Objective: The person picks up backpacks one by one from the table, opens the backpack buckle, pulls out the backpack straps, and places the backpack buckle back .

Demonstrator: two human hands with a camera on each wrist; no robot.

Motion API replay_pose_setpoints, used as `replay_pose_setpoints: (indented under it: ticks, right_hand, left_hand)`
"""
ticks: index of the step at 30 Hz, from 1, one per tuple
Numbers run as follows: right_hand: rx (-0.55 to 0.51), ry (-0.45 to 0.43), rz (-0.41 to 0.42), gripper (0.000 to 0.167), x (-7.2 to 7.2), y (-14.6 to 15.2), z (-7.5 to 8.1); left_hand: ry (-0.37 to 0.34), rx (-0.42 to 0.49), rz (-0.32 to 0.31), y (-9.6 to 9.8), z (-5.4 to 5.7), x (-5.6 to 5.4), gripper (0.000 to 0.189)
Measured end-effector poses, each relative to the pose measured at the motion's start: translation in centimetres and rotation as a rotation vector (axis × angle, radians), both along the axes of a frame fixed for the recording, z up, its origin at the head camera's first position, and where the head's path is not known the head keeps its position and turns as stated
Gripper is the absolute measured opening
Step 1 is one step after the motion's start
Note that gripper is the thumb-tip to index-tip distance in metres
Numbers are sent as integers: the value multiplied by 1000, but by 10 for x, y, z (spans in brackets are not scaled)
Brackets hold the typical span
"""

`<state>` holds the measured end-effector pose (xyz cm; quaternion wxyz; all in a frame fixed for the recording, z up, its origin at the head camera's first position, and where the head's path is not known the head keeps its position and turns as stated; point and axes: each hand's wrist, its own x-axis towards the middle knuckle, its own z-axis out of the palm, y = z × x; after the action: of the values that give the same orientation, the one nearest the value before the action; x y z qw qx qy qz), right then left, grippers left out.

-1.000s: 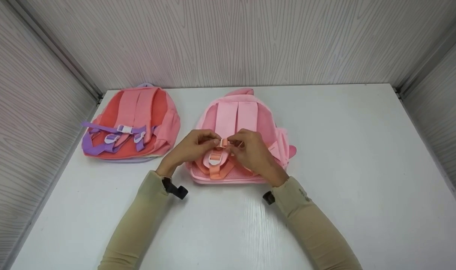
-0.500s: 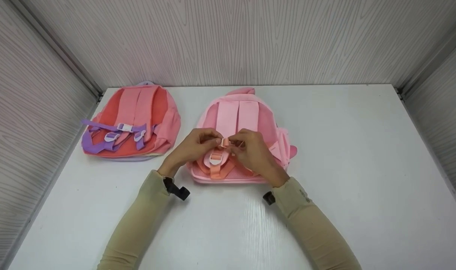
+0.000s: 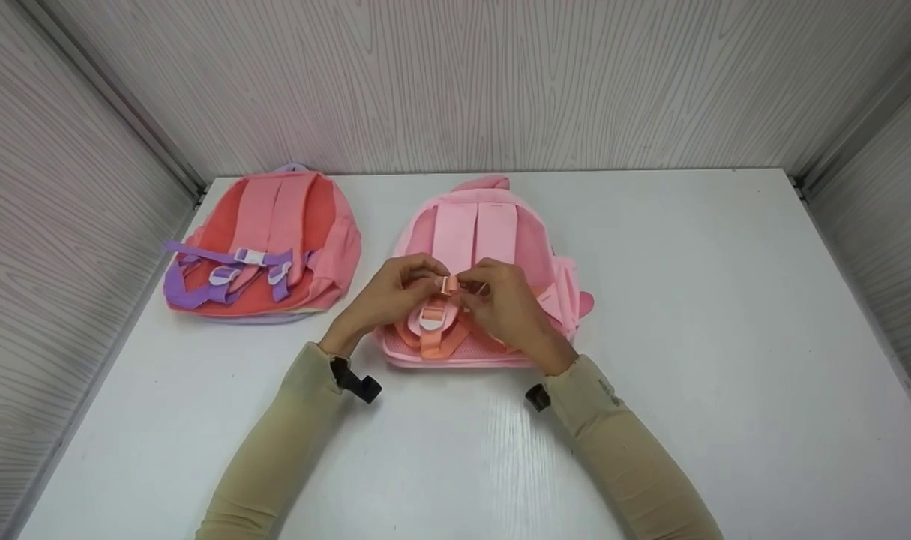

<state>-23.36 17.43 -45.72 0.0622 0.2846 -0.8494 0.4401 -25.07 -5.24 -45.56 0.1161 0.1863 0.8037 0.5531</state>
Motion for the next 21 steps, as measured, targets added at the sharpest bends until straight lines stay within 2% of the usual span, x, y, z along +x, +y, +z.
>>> replay_pose_setpoints:
  ticks: [6, 10, 21]
  right_hand:
    - [5, 5, -4, 21, 0, 0, -1]
    - [-2, -3, -2, 21, 1, 0, 1]
    - [-6, 4, 6, 19, 1, 0, 0]
  left_hand:
    - [41, -119, -15, -5, 3, 0, 19]
    - [64, -163, -26, -9, 4, -1, 20]
    - [53, -92, -39, -7, 2, -1, 20]
